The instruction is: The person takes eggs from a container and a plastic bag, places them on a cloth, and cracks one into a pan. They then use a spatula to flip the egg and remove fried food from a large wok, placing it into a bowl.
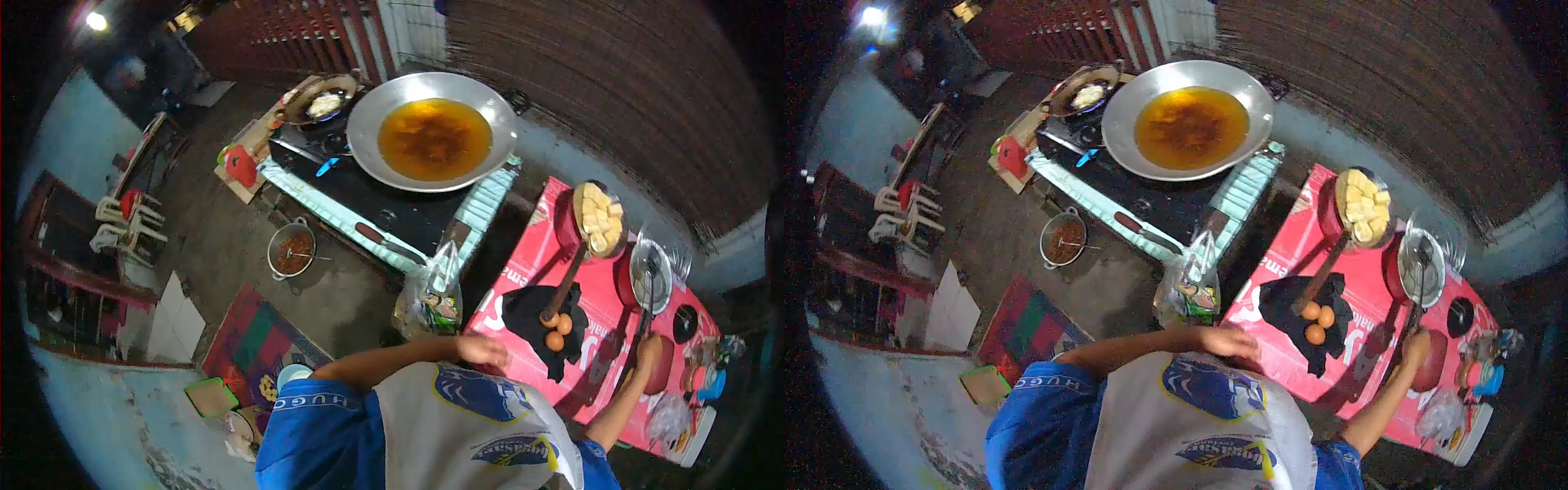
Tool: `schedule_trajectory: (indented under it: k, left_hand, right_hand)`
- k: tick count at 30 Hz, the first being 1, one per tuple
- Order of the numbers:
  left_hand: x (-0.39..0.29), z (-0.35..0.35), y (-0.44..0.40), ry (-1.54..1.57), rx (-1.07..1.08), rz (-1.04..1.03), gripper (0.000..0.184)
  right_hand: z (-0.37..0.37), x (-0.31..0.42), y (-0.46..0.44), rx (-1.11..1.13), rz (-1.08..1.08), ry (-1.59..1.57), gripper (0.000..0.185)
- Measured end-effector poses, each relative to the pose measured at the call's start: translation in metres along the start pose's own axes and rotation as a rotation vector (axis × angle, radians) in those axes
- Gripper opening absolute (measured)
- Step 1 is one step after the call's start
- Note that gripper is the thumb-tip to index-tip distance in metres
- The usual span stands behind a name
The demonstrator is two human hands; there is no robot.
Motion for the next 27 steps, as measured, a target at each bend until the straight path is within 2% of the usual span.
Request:
schedule_trajectory:
  k: [1,2,3,5,6,7,8,9,10,12,15,16,17,18,19,20,22,23,24,25,26,27]
  left_hand:
    - [0.0,-0.015,0.002,-0.174,0.117,-0.015,0.039]
    - [-0.005,-0.032,0.018,0.102,0.141,-0.151,0.041]
    - [-0.002,-0.038,0.03,0.181,0.157,-0.201,0.041]
    - [0.009,-0.043,0.048,0.152,0.155,-0.202,0.042]
    - [0.017,-0.044,0.06,0.13,0.144,-0.189,0.042]
    - [0.024,-0.043,0.069,0.109,0.135,-0.172,0.042]
    - [0.029,-0.043,0.08,0.084,0.127,-0.157,0.042]
    - [0.035,-0.042,0.09,0.057,0.116,-0.144,0.042]
    - [0.042,-0.039,0.103,0.04,0.102,-0.134,0.043]
    - [0.06,-0.031,0.129,0.002,0.076,-0.095,0.043]
    - [0.118,-0.007,0.174,-0.094,0.004,0.023,0.044]
    - [0.044,-0.006,0.215,-0.513,-0.197,-0.135,0.043]
    - [0.044,-0.005,0.24,-0.521,-0.189,-0.139,0.043]
    - [0.065,0.007,0.264,-0.458,-0.22,0.076,0.042]
    - [0.087,0.017,0.293,-0.386,-0.253,0.289,0.04]
    - [0.117,0.025,0.334,-0.079,-0.343,0.556,0.036]
    - [0.163,0.042,0.435,0.041,-0.759,0.563,0.047]
    - [0.27,0.067,0.468,-0.566,-0.765,0.564,0.046]
    - [0.253,0.056,0.529,-0.125,-1.003,0.548,0.046]
    - [0.309,0.048,0.59,0.085,-1.124,0.801,0.044]
    - [0.431,0.043,0.649,0.23,-1.287,0.688,0.043]
    - [0.319,0.016,0.688,-0.069,-1.325,1.072,0.043]
  right_hand:
    - [-0.003,-0.015,-0.005,-0.111,0.052,-0.055,0.025]
    - [0.004,-0.01,-0.004,-0.1,0.02,-0.092,0.024]
    - [0.022,0.002,0.008,-0.088,-0.013,-0.129,0.023]
    - [0.068,0.048,0.032,-0.234,0.164,-0.283,0.021]
    - [0.083,0.072,0.038,-0.231,0.219,-0.379,0.022]
    - [0.094,0.086,0.034,-0.36,0.388,-0.486,0.025]
    - [0.12,0.125,0.046,-0.53,0.51,-0.272,0.028]
    - [0.125,0.145,0.043,-0.378,0.442,-0.373,0.028]
    - [0.148,0.196,0.066,-0.223,0.373,-0.469,0.028]
    - [0.171,0.283,0.088,-0.203,0.663,-0.521,0.026]
    - [0.2,0.422,0.149,-0.181,0.913,-0.513,0.027]
    - [0.196,0.466,0.161,-0.053,0.927,-0.479,0.028]
    - [0.198,0.507,0.175,-0.042,0.907,-0.371,0.028]
    - [0.199,0.554,0.195,-0.046,1.062,-0.364,0.029]
    - [0.195,0.596,0.203,-0.063,1.111,-0.329,0.028]
    - [0.197,0.64,0.224,-0.059,1.104,-0.198,0.028]
    - [0.185,0.717,0.233,-0.155,1.061,0.027,0.026]
    - [0.183,0.75,0.239,-0.194,1.034,0.083,0.027]
    - [0.18,0.784,0.248,-0.183,1.028,0.188,0.026]
    - [0.175,0.815,0.256,-0.193,1.111,0.244,0.024]
    - [0.163,0.85,0.243,-0.253,1.061,0.409,0.022]
    - [0.159,0.874,0.244,-0.248,1.044,0.454,0.022]
Point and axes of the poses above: each hand's wrist, its own y-axis away from the middle knuckle, its own z-axis out of the back of the hand, x = y × z, the point moved 9 cm from there along -y, towards the middle knuckle, and after that the axes turned 8 degrees about x, right-handed, at the moved point
